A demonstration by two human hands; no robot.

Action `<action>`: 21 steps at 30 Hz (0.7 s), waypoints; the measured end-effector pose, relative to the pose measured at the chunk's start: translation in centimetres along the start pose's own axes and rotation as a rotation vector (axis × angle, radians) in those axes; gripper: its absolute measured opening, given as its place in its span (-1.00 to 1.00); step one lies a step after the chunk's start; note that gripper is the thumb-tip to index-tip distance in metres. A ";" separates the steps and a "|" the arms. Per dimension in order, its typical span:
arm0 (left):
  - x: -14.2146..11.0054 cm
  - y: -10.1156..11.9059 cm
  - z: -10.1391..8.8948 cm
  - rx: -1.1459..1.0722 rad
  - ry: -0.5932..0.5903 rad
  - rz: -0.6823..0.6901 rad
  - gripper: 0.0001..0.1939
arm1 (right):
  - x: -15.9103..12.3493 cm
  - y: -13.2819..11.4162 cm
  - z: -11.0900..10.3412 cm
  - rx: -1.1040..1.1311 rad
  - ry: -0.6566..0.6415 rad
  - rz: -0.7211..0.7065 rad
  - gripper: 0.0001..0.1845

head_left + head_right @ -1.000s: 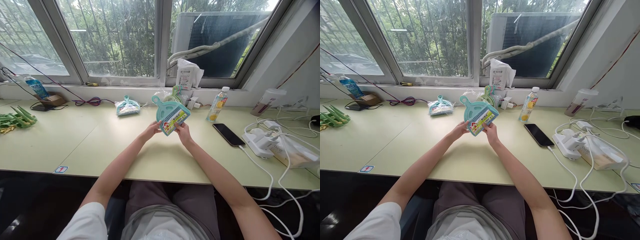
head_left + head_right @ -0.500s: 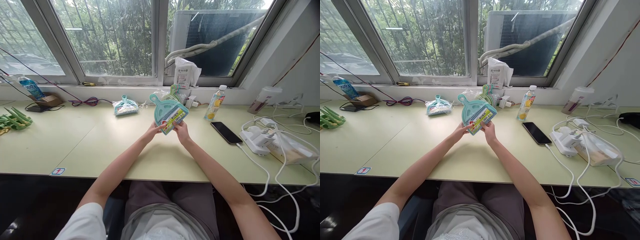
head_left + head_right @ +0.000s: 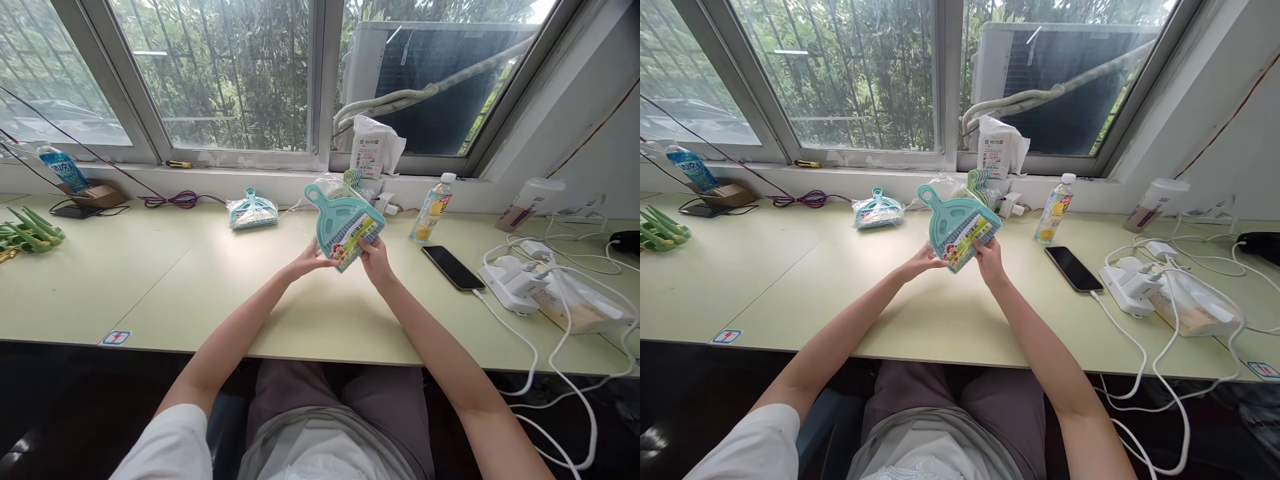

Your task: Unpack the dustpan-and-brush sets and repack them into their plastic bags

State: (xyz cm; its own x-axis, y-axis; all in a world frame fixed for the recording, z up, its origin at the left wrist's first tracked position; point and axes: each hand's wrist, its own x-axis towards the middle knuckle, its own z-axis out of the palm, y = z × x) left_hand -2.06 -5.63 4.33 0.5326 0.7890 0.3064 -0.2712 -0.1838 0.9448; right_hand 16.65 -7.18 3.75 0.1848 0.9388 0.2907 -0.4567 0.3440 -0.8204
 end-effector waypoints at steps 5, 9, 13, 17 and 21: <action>-0.2 1.6 -0.9 -0.179 -0.013 0.075 -0.10 | -0.3 0.2 0.3 -0.017 -0.033 0.038 -0.57; -0.2 0.9 -0.7 -0.218 -0.027 -0.028 -0.21 | -0.9 0.7 1.3 -0.015 -0.015 0.035 -0.56; -0.1 -0.5 -0.3 -0.218 -0.034 -0.117 -0.34 | -1.4 0.6 1.8 -0.027 0.079 -0.012 -0.57; -0.1 -0.9 0.3 -0.229 -0.043 -0.135 -0.38 | -1.8 0.5 2.2 -0.060 0.162 -0.038 -0.57; -0.1 -1.2 1.6 -0.213 0.126 -0.024 -0.25 | -2.1 0.9 2.4 -0.043 0.217 -0.037 -0.54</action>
State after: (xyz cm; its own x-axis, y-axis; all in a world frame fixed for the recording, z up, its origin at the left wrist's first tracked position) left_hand -0.54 -6.40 3.38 0.4405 0.8609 0.2546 -0.4300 -0.0466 0.9016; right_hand 13.76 -8.81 3.58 0.3856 0.8979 0.2126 -0.4097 0.3730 -0.8325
